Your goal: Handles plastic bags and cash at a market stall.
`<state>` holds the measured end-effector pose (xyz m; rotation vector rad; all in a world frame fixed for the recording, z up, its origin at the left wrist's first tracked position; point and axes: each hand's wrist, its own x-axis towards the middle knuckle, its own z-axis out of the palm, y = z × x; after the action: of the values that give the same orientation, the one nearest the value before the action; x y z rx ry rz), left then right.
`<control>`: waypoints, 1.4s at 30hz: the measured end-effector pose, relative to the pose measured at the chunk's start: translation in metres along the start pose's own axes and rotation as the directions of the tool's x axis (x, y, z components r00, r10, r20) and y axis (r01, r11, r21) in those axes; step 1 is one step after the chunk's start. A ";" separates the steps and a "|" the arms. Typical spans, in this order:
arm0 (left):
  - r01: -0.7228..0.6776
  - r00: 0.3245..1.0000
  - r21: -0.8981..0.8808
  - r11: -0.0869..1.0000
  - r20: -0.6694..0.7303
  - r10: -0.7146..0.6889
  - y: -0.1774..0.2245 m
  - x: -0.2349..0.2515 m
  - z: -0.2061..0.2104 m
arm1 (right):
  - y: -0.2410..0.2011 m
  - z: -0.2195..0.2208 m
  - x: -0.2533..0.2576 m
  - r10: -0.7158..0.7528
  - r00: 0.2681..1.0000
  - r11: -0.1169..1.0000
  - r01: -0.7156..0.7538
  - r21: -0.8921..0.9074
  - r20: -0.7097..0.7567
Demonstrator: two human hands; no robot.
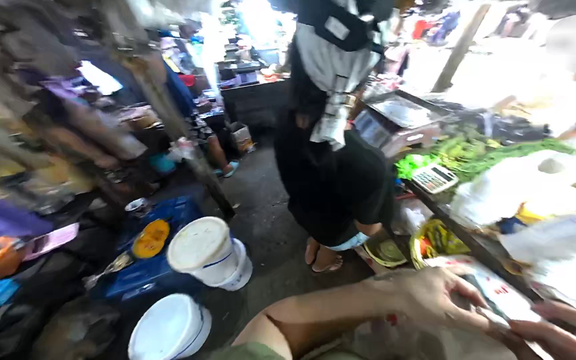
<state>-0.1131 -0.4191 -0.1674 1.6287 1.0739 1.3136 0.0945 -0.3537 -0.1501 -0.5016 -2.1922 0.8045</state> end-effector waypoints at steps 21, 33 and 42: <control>0.253 0.965 -0.093 0.963 0.089 -0.245 -0.002 0.016 0.013 | 0.032 0.003 -0.009 -0.002 0.980 0.998 0.015 0.064 -0.199; 0.498 0.863 -0.117 0.859 0.159 -0.479 -0.030 0.010 0.005 | 0.087 0.018 -0.076 0.026 0.875 0.973 -0.134 -0.190 -0.484; 0.508 0.859 -0.184 0.842 0.031 -0.511 -0.042 -0.003 0.002 | 0.133 -0.027 -0.167 0.394 0.630 0.585 -0.733 -0.346 -0.669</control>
<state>-0.1175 -0.4077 -0.2077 1.0852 1.2473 1.0317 0.2371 -0.3407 -0.3102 -1.6578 -1.6742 0.1762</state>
